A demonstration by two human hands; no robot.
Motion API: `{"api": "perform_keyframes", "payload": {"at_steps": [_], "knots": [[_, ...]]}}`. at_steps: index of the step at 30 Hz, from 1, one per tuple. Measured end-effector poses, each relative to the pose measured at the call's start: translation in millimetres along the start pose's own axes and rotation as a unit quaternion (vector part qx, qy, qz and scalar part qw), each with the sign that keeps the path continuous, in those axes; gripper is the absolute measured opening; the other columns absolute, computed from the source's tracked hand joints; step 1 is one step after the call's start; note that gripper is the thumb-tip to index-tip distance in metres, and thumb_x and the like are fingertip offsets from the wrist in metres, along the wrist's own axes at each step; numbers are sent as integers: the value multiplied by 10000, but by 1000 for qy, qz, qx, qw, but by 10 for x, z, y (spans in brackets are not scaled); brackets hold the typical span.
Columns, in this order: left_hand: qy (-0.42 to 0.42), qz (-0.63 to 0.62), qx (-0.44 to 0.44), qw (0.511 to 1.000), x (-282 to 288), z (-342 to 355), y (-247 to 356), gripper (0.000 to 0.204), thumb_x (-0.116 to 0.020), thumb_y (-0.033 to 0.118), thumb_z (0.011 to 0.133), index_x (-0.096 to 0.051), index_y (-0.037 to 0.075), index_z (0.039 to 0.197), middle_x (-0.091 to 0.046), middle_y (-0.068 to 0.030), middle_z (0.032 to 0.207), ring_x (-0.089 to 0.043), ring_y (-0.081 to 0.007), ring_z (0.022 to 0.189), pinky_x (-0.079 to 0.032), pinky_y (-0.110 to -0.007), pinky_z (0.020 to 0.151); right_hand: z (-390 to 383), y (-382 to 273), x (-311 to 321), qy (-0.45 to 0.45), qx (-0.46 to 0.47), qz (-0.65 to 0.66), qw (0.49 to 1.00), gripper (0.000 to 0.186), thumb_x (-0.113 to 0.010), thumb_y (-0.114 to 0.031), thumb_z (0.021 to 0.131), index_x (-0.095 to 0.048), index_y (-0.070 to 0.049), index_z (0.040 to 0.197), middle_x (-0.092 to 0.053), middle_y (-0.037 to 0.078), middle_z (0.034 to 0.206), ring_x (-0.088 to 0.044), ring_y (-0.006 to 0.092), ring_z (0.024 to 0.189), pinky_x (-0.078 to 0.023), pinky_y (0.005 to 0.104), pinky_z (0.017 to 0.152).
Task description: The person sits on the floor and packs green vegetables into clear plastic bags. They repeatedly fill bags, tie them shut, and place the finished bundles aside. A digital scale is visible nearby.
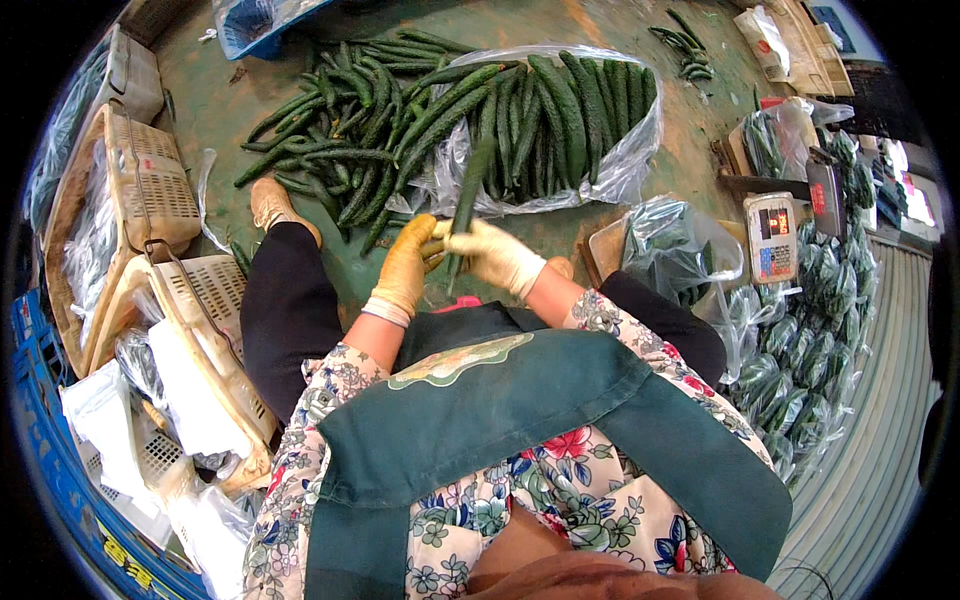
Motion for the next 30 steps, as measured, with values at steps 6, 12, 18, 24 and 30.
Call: {"api": "perform_keyframes", "payload": {"at_steps": [6, 12, 18, 24, 30], "knots": [[-8, -167, -11, 986, 28, -71, 191, 347, -654, 301, 945, -675, -1, 1115, -616, -47, 847, -548, -159, 719, -497, -345, 741, -329, 287, -169, -93, -54, -472, 875, 504, -731, -254, 819, -606, -1, 1237, -655, 32, 960, -598, 103, 880, -485, 258, 762], [-5, -146, -16, 989, 31, -118, 244, 306, -634, 230, 951, -666, 1, 1150, -618, -21, 805, -572, -151, 705, -503, -344, 750, -117, -600, 1487, 148, -47, -361, 920, 299, -679, -178, 879, -662, -40, 1144, -684, 34, 996, -659, 141, 894, -532, 271, 752], [-63, -185, 8, 981, -120, -133, 223, 296, -617, 190, 963, -643, -24, 1166, -646, -78, 890, -597, -194, 736, -534, -367, 739, -701, -1318, 3390, 575, 115, -230, 777, 442, -762, -179, 793, -646, 8, 1177, -690, 137, 1058, -653, 215, 920, -520, 334, 849], [-139, -120, 28, 983, -343, -234, 250, 473, -581, 283, 977, -536, -21, 1336, -588, -20, 825, -569, -163, 757, -498, -396, 820, -503, -1553, 3296, 602, 27, -376, 704, 828, -801, -309, 754, -447, 30, 1421, -538, 227, 1384, -527, 327, 1273, -399, 362, 1066], [-91, -81, 18, 992, -356, -260, 364, 509, -575, 293, 978, -492, 29, 1405, -480, 27, 662, -520, -122, 653, -502, -407, 836, -460, -1597, 3018, 591, -7, -403, 699, 796, -816, -309, 741, -492, 30, 1384, -586, 230, 1319, -563, 341, 1225, -434, 388, 1031]]}}
Point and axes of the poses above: each hand's wrist, its own z-axis towards the middle knuckle, its own x-axis out of the back of the hand, y = z × x, the point moved 10 cm from there along z, towards the middle knuckle
